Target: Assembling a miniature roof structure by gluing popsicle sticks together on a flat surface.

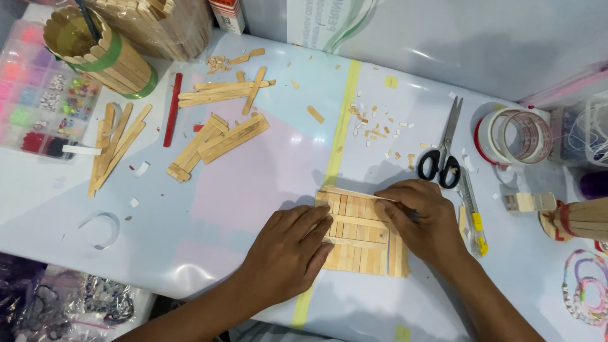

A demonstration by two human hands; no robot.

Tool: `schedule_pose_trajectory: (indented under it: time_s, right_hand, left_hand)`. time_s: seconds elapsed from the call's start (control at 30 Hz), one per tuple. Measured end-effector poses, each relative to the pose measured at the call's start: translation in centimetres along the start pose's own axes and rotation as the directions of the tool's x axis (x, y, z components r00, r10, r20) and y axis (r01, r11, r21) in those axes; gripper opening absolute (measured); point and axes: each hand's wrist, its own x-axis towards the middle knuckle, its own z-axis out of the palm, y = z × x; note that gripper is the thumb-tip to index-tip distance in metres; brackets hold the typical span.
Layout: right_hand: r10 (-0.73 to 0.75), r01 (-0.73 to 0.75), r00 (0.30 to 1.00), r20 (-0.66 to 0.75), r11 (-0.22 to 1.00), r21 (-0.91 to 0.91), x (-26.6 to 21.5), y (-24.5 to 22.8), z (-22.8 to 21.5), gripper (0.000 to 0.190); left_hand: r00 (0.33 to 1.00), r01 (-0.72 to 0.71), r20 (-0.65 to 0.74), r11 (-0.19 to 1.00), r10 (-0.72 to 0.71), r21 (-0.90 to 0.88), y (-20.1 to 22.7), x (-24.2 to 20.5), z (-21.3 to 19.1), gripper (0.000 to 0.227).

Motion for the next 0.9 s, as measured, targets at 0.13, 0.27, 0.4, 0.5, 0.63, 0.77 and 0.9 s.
schedule_pose_trajectory:
  time_s: [0.13, 0.27, 0.4, 0.5, 0.63, 0.77, 0.9]
  right_hand:
    - [0.034, -0.034, 0.999, -0.001, 0.999, -0.021, 0.06, -0.07, 0.05, 0.015]
    - [0.017, -0.017, 1.0, 0.017, 1.0, 0.01, 0.19, 0.05, -0.03, 0.015]
    - [0.001, -0.001, 1.0, 0.019, 1.0, 0.02, 0.33, -0.09, -0.04, 0.014]
    - [-0.034, 0.033, 0.999, 0.021, 0.999, 0.027, 0.46, -0.07, -0.16, 0.013]
    - [-0.019, 0.019, 0.999, 0.028, 1.0, 0.006, 0.44, 0.02, -0.11, 0.014]
    - [-0.007, 0.007, 1.0, 0.021, 1.0, 0.008, 0.41, -0.15, -0.03, 0.013]
    - [-0.03, 0.029, 0.999, 0.017, 0.999, 0.02, 0.53, -0.11, 0.02, 0.013]
  left_hand:
    - [1.0, -0.005, 0.0, 1.0, 0.005, -0.001, 0.03, 0.1, -0.22, 0.029]
    - [1.0, -0.009, -0.01, 1.0, 0.009, -0.008, 0.05, 0.23, -0.36, 0.028]
    - [1.0, -0.007, -0.009, 1.0, 0.007, -0.005, 0.04, 0.15, -0.27, 0.029]
    - [1.0, -0.018, -0.001, 1.0, 0.018, 0.02, 0.03, 0.25, -0.45, 0.028]
    - [1.0, -0.009, -0.001, 1.0, 0.009, -0.007, 0.04, 0.23, -0.44, 0.029]
    - [1.0, -0.014, -0.002, 1.0, 0.014, 0.002, 0.01, 0.17, -0.39, 0.029]
    - [1.0, -0.015, 0.004, 1.0, 0.015, 0.013, 0.07, 0.28, -0.6, 0.029]
